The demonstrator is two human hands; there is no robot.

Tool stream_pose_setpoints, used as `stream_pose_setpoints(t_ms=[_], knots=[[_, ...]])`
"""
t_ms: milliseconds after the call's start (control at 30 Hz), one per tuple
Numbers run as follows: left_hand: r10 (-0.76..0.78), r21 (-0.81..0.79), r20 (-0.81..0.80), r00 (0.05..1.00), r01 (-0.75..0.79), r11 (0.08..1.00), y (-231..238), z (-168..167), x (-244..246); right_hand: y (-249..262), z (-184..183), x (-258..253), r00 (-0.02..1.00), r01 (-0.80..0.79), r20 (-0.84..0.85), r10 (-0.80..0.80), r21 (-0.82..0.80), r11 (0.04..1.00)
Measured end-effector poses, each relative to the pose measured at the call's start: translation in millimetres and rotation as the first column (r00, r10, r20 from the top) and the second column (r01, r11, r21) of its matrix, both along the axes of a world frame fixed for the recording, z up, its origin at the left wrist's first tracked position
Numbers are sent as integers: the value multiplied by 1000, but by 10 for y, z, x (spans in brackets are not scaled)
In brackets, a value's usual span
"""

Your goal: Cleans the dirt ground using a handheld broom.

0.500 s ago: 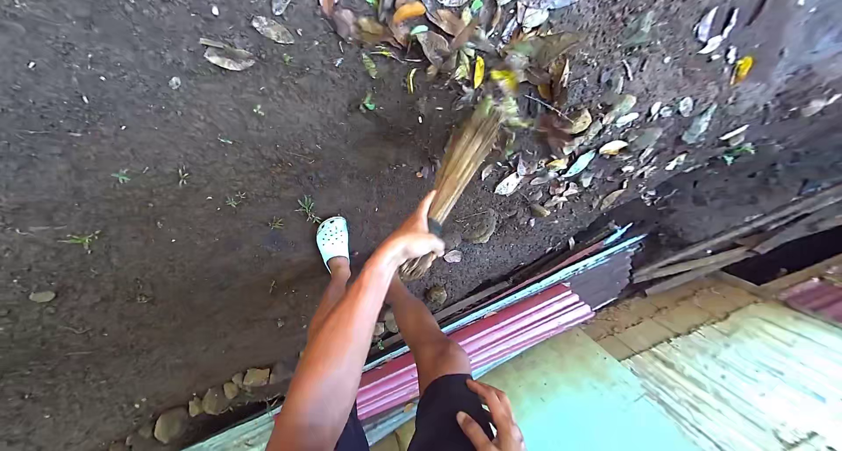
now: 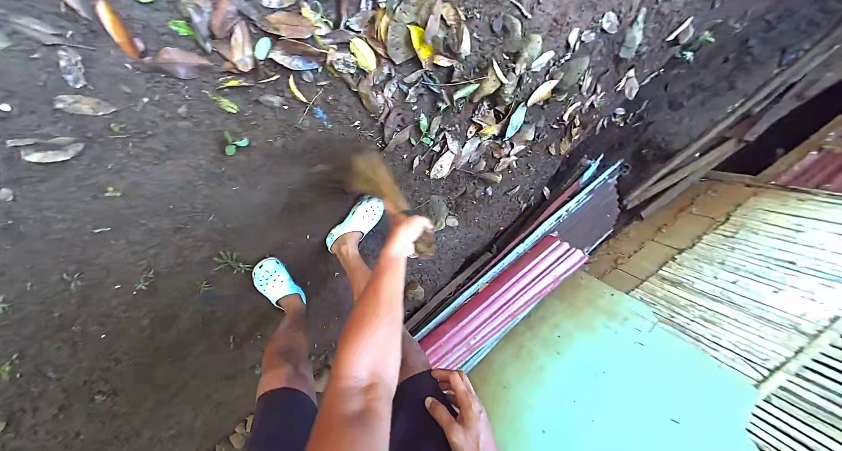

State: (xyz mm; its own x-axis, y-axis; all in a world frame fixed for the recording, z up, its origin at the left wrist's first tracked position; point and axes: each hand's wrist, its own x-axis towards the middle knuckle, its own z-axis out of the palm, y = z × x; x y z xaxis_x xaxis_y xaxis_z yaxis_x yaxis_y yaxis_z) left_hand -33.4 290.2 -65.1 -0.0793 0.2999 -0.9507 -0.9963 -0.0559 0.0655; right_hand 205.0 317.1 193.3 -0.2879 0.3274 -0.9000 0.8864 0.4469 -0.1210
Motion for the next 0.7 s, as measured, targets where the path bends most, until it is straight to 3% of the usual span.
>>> stream_pose_setpoints(t_ms=[67,133,167,233,300,367,400,433,500,633,700], knots=[[-145,205,-83,986,160,966,428,79,-77,163,67,-30,994,98,58,-96,-31,995],[-227,335,-186,956,279,900,176,318,-142,285,70,-58,991,114,83,-108,-67,991],[-207,345,-201,957,267,900,-147,492,-161,337,58,-66,993,87,82,-81,-80,993],[-66,205,-185,980,105,973,-1059,753,-102,407,51,-93,996,22,87,-14,-88,996],[7,-105,-206,978,-30,994,-2081,751,-144,486,-10,-167,996,-6,91,14,-87,996],[-71,-415,-191,979,-15,910,-2713,540,-377,575,-67,-233,995,-1,102,10,-82,997],[-91,-517,-144,985,3,856,-2723,429,-560,611,-93,-254,995,9,105,0,-82,997],[-64,-570,-89,994,2,821,-2514,311,-747,648,-107,-271,994,18,106,-9,-86,996],[2,-539,-17,1000,-11,842,-1597,1,-1043,731,-135,-325,996,32,90,-24,-89,996],[-111,-178,-140,984,86,980,475,-244,-1075,816,-97,-454,996,67,64,-61,-88,994],[-244,8,-192,950,250,968,772,6,-1034,809,-46,-521,997,61,59,-56,-82,995]])
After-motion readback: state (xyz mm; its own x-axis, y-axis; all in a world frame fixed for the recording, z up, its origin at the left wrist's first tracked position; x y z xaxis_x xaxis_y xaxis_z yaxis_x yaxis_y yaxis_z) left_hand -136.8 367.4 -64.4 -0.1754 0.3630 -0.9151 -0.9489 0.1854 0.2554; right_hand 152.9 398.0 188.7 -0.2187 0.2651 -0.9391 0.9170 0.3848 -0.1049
